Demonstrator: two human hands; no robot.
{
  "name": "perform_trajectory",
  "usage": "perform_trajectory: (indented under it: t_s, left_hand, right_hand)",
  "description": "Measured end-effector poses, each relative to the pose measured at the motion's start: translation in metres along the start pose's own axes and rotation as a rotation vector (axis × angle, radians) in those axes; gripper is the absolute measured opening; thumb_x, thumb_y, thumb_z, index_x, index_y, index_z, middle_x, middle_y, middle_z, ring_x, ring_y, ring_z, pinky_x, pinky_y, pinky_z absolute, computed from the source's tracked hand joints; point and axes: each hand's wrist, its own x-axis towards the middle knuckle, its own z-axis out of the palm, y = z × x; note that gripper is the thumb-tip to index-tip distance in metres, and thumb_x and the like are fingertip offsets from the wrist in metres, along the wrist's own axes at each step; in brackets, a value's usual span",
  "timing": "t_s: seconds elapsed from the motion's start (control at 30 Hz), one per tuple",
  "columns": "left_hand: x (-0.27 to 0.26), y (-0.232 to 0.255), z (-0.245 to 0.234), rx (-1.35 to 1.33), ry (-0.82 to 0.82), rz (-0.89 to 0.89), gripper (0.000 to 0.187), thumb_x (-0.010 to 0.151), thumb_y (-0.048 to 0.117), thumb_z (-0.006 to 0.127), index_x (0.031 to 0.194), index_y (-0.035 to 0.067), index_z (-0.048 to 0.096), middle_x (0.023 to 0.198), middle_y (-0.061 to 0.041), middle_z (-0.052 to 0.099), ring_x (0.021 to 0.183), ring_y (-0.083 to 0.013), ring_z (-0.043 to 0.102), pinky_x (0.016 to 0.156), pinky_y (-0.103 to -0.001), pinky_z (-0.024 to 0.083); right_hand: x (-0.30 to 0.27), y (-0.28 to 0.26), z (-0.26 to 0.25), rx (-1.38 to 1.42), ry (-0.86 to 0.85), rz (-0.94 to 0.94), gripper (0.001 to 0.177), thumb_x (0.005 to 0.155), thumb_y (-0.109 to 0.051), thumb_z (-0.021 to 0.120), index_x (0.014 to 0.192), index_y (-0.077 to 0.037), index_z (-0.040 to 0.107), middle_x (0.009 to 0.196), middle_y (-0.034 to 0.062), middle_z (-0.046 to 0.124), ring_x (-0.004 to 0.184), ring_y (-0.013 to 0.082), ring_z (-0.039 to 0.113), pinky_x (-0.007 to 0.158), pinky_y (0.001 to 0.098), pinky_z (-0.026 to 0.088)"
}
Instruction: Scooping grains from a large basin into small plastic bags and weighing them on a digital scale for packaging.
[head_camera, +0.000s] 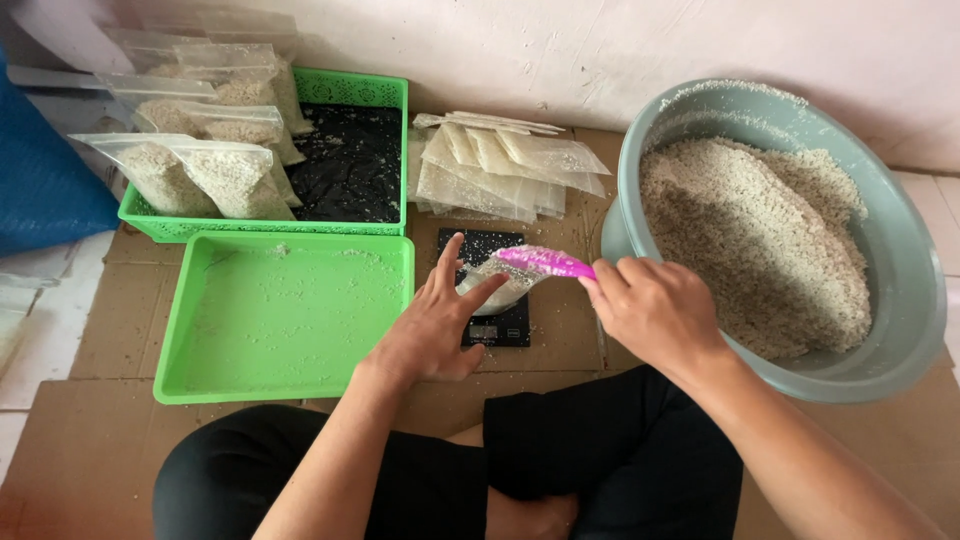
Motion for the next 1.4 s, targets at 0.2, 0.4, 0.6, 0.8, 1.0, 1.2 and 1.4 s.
perform_trajectory:
  t_s: [0.2,0.4,0.6,0.8,1.0,1.2,1.4]
  left_hand:
    - [-0.001,0.001,-0.004,-0.006,-0.002,0.014,0.085,0.066,0.029,0.072,0.146,0.021,0.044,0.156,-0.029,0.003,0.139,-0.0424,0.036,0.111,-0.056,0.037]
    - [0.002,-0.005,-0.005,-0.12,0.288,0.213,0.076,0.067,0.013,0.068,0.141,0.008,0.051,0.148,-0.033,0.024,0.122,-0.0461,0.052,0.102,-0.057,0.045]
    - [0.006,-0.01,-0.008,-0.316,0.604,0.245,0.056,0.083,0.01,0.065,0.135,-0.002,0.048,0.139,-0.026,0.044,0.13,-0.0423,0.047,0.108,-0.054,0.047]
    - [0.007,-0.005,-0.009,-0.278,0.648,0.203,0.052,0.084,0.015,0.069,0.132,0.002,0.053,0.134,-0.021,0.05,0.122,-0.0359,0.054,0.104,-0.046,0.047]
    - [0.01,-0.004,-0.003,-0.192,0.554,0.238,0.055,0.081,0.017,0.07,0.129,-0.005,0.054,0.133,-0.024,0.049,0.122,-0.037,0.054,0.101,-0.045,0.052]
    - [0.014,-0.007,-0.001,-0.122,0.565,0.194,0.057,0.08,0.02,0.069,0.129,-0.007,0.054,0.133,-0.025,0.051,0.122,-0.0356,0.054,0.102,-0.046,0.051]
    - [0.016,-0.01,0.005,-0.111,0.551,0.182,0.057,0.081,0.019,0.069,0.131,-0.003,0.054,0.135,-0.023,0.051,0.123,-0.0342,0.055,0.099,-0.045,0.053]
  right_hand:
    - [0.005,0.005,-0.021,0.399,0.055,0.305,0.02,0.092,-0.026,0.068,0.087,-0.009,0.075,0.059,0.0071,0.063,0.054,0.0242,0.065,0.05,0.0326,0.05]
    - [-0.015,0.027,-0.047,0.921,0.007,0.842,0.024,0.1,-0.028,0.062,0.091,-0.012,0.076,0.059,0.0067,0.062,0.056,0.0146,0.053,0.053,0.0307,0.045]
    - [-0.065,0.11,-0.033,0.634,-0.023,1.062,0.019,0.111,-0.025,0.058,0.117,-0.015,0.074,0.082,0.0014,0.065,0.064,0.0145,0.053,0.054,0.0309,0.038]
    - [-0.103,0.152,0.01,0.253,-0.427,1.021,0.031,0.092,-0.029,0.054,0.09,-0.007,0.077,0.091,0.0197,0.073,0.091,0.0388,0.067,0.071,0.0459,0.048]
    - [-0.054,0.138,0.019,0.194,-1.081,1.011,0.032,0.096,-0.01,0.044,0.079,0.003,0.068,0.072,0.0135,0.063,0.063,0.0304,0.062,0.053,0.0411,0.046]
    - [-0.068,0.155,0.09,0.329,-1.063,0.873,0.031,0.092,0.001,0.049,0.066,-0.005,0.064,0.064,0.0043,0.053,0.049,0.0162,0.044,0.046,0.0322,0.04]
    - [-0.083,0.163,0.096,0.58,-0.898,0.901,0.042,0.105,-0.021,0.048,0.071,-0.006,0.068,0.057,0.0054,0.057,0.043,0.014,0.046,0.048,0.0289,0.041]
